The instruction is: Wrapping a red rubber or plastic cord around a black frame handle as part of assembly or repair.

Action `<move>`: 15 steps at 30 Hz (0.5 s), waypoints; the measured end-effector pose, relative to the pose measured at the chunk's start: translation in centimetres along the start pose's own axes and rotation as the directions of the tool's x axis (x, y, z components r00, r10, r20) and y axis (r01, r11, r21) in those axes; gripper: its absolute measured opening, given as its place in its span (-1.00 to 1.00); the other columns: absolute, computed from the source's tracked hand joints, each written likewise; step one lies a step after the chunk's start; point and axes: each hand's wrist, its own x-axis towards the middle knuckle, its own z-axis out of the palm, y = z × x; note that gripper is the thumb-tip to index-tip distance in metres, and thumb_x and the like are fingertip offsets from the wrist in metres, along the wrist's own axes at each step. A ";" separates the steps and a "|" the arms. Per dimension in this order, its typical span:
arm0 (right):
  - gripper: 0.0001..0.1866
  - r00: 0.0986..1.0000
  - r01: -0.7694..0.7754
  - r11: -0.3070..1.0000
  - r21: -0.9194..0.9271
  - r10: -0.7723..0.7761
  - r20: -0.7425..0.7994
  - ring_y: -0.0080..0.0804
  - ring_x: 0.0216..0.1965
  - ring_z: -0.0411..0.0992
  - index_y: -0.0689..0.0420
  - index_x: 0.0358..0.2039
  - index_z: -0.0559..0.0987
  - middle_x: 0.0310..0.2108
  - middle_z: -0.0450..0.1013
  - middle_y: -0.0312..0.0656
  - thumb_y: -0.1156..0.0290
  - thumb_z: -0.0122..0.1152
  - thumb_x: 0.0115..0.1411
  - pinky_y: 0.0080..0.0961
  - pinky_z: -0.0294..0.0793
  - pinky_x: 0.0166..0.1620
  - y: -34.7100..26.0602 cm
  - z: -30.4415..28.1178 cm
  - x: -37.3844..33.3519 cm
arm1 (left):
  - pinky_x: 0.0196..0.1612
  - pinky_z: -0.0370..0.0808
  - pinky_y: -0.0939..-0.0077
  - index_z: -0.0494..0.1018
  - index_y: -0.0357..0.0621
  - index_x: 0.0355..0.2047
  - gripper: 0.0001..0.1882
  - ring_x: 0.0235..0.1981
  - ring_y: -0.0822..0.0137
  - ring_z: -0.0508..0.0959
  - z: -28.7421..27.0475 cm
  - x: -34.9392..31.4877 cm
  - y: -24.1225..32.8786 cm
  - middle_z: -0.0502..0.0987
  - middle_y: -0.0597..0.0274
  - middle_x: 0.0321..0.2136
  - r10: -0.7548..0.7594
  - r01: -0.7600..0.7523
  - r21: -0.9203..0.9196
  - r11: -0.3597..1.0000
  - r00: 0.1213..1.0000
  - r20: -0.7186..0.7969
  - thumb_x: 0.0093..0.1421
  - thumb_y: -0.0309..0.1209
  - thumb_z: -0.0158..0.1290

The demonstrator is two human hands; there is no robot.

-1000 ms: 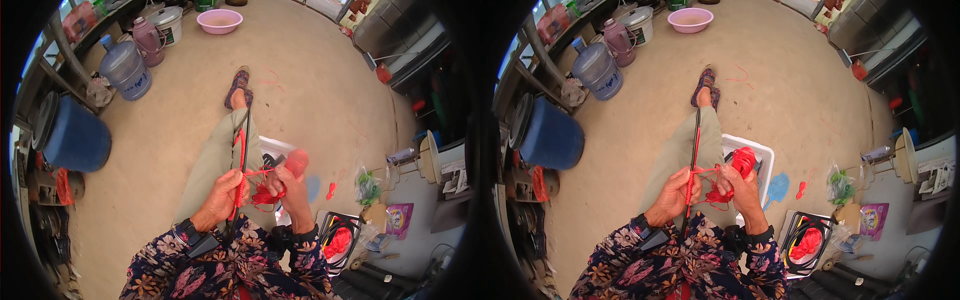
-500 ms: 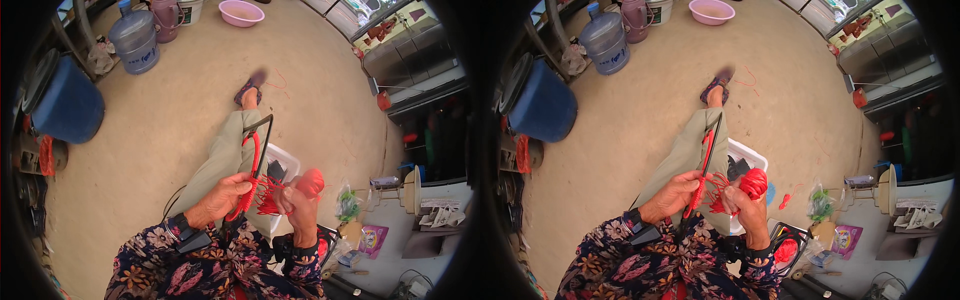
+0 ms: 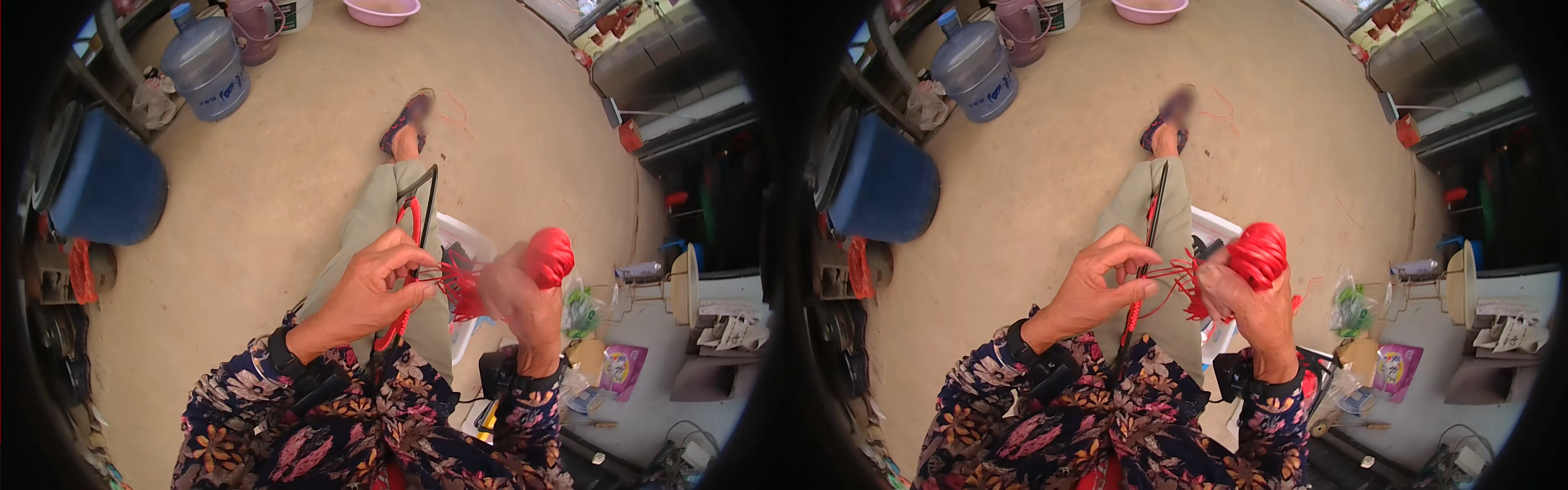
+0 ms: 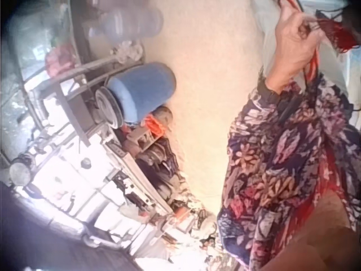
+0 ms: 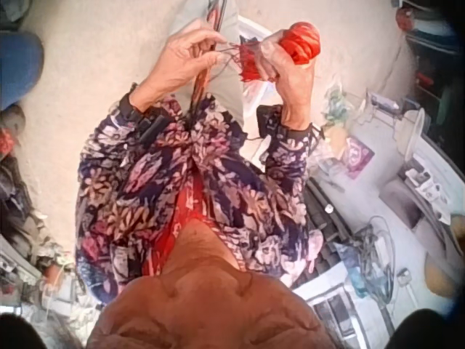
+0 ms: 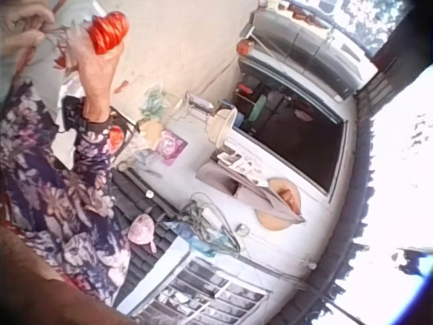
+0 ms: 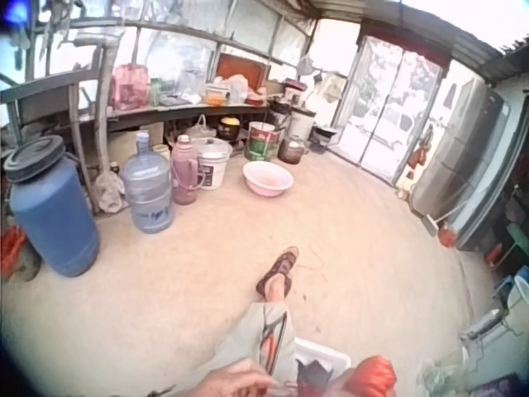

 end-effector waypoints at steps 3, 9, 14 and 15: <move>-0.83 1.000 -0.005 0.992 -0.124 0.001 -0.027 -0.64 -0.73 0.22 0.23 -0.54 0.47 -0.72 0.32 -0.35 0.43 0.26 0.03 -0.63 0.17 -0.64 -0.7 0.6 1.1 | -0.33 0.34 0.64 0.47 -0.25 -0.35 -0.88 -0.42 0.51 0.38 0.4 0.4 -0.1 0.41 0.32 -0.39 -0.002 0.001 0.058 0.998 1.000 0.011 0.10 -0.48 0.13; -0.82 0.992 0.067 0.975 -0.211 -0.087 -0.087 -0.70 -0.69 0.23 0.21 -0.46 0.54 -0.71 0.31 -0.40 0.35 0.25 0.12 -0.65 0.21 -0.60 3.0 -2.4 2.7 | -0.34 0.37 0.62 0.43 -0.32 -0.43 -0.82 -0.42 0.51 0.40 0.6 -0.3 -1.9 0.39 0.32 -0.41 -0.273 0.226 -0.384 0.895 0.959 -0.072 0.26 -0.44 -0.03; -0.82 0.976 -0.103 0.995 0.006 0.103 -0.191 -0.68 -0.71 0.19 0.23 -0.32 0.53 -0.71 0.27 -0.40 0.37 0.21 0.15 -0.65 0.19 -0.60 5.9 -3.7 1.9 | -0.17 0.29 0.59 0.39 -0.24 -0.45 -0.82 -0.33 0.49 0.37 1.3 -0.1 -1.2 0.40 0.30 -0.38 -0.317 0.248 -0.414 0.876 0.942 -0.107 0.25 -0.40 -0.02; -0.82 0.975 -0.103 0.994 0.021 0.105 -0.194 -0.68 -0.71 0.19 0.23 -0.32 0.53 -0.71 0.27 -0.40 0.37 0.21 0.15 -0.65 0.19 -0.60 6.4 -3.8 1.7 | -0.17 0.29 0.59 0.39 -0.24 -0.45 -0.82 -0.33 0.49 0.37 1.3 -0.2 -1.2 0.40 0.30 -0.38 -0.322 0.257 -0.402 0.879 0.941 -0.103 0.25 -0.40 -0.02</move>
